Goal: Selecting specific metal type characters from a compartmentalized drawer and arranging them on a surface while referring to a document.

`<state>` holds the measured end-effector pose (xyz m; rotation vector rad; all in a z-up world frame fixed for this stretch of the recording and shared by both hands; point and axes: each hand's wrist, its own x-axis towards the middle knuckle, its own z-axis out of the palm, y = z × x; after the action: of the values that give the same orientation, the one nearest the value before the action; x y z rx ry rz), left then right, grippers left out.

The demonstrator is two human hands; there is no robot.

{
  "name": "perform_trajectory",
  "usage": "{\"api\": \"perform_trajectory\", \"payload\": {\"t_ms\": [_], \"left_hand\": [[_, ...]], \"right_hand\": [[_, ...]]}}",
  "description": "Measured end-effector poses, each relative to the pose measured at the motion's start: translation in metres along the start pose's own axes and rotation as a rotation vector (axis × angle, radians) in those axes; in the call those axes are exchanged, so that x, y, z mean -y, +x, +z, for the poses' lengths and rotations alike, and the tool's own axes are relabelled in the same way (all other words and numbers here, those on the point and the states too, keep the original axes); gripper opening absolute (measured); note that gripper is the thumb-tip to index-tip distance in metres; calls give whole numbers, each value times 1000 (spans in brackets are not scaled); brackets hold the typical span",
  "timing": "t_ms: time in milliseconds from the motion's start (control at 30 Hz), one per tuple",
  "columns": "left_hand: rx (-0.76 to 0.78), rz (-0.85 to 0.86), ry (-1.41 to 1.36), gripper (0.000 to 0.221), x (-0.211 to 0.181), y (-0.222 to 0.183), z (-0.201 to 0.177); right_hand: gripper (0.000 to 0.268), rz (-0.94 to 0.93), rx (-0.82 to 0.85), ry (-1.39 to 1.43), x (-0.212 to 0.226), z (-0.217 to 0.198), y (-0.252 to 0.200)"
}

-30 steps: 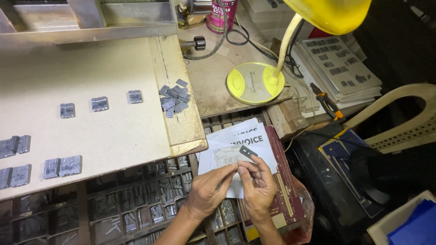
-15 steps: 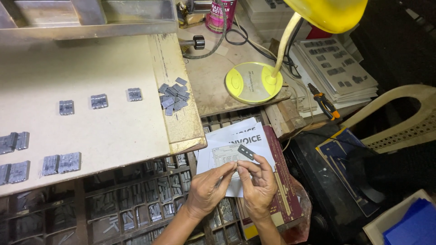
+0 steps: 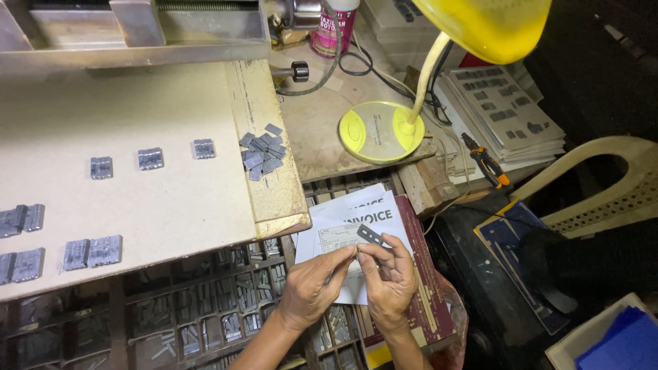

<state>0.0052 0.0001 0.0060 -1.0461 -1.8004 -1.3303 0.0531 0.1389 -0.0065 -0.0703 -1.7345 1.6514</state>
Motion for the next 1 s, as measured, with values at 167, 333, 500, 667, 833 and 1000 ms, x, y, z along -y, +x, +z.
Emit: {"api": "perform_trajectory", "payload": {"t_ms": [167, 333, 500, 667, 833, 1000], "left_hand": [[-79, 83, -6, 33, 5, 39, 5], [-89, 31, -79, 27, 14, 84, 11], [-101, 41, -116, 23, 22, 102, 13], [-118, 81, -71, 16, 19, 117, 4], [-177, 149, -49, 25, 27, 118, 8], [-169, 153, -74, 23, 30, 117, 9]], "right_hand": [[48, -66, -65, 43, 1, 10, 34], [53, -136, -126, 60, 12, 22, 83], [49, -180, -104, 15, 37, 35, 104], [48, -246, -77, 37, 37, 40, 114], [48, -309, -16, 22, 40, 41, 118], [48, -364, -2, 23, 39, 41, 120]]}}
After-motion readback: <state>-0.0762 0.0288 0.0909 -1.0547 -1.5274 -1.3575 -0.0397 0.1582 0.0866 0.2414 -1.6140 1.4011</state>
